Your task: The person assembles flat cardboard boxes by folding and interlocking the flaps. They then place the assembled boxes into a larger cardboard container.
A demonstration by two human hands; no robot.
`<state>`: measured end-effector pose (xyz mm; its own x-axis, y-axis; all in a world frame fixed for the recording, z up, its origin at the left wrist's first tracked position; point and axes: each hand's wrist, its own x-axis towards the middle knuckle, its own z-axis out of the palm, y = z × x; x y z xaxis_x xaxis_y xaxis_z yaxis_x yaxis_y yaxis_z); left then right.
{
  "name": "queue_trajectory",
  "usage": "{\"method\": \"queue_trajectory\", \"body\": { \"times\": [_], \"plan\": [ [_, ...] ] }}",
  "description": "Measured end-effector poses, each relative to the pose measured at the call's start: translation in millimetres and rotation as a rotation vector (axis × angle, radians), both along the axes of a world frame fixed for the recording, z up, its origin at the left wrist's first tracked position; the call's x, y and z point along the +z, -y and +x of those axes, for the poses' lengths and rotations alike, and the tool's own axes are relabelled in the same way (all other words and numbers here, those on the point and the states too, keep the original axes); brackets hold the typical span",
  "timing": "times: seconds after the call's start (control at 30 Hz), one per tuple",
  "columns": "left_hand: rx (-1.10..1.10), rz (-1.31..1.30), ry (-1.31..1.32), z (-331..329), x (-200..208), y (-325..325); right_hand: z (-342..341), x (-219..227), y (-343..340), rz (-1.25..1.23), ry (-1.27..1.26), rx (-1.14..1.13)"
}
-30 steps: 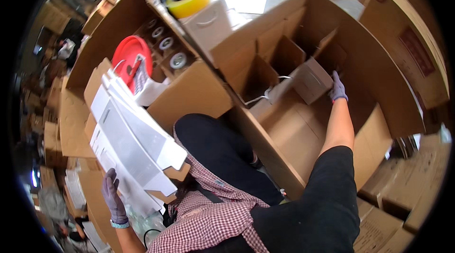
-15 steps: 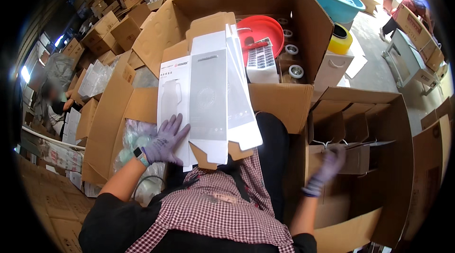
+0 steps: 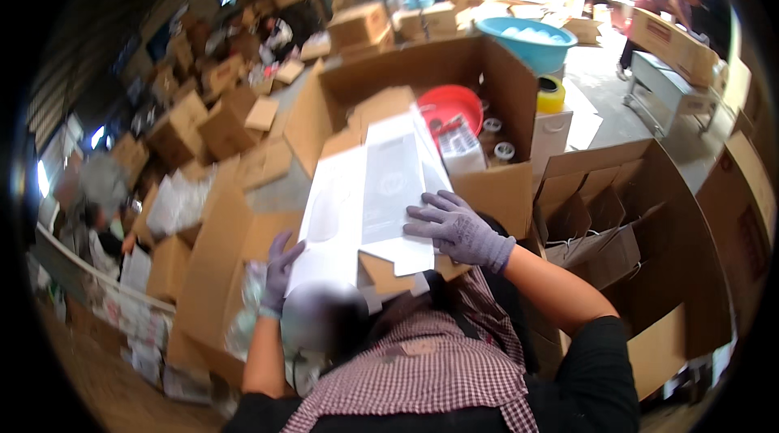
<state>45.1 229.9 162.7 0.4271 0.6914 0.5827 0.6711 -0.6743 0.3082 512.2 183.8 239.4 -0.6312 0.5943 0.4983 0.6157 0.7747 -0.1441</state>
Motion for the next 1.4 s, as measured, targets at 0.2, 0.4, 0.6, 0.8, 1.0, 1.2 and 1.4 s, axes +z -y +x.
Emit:
{"method": "queue_trajectory", "body": {
  "times": [0.2, 0.4, 0.6, 0.8, 1.0, 1.2, 1.4],
  "plan": [
    [-0.222, 0.523, 0.570, 42, 199, 26, -29, 181, 73, -0.005, -0.332, 0.493],
    [0.046, 0.790, 0.586, 97, 289, 91, -74, 231, 143, -0.089, -0.492, 1.059],
    [-0.361, 0.023, 1.062, 149, 301, 145, -55, 224, 188, 0.037, -0.729, 0.883],
    [-0.830, -0.101, 0.905, 166, 303, 167, -46, 217, 177, 0.100, -1.162, 0.467],
    [-1.035, -0.050, 0.582, 172, 316, 140, -40, 200, 170, -0.068, -1.424, 0.332],
    [-0.926, -0.328, 0.264, 176, 330, 88, -35, 185, 147, 0.141, -1.223, -0.118],
    [-0.823, -0.544, 0.435, 168, 293, 57, -37, 181, 153, 0.012, -1.244, -0.055]
  ]
}}
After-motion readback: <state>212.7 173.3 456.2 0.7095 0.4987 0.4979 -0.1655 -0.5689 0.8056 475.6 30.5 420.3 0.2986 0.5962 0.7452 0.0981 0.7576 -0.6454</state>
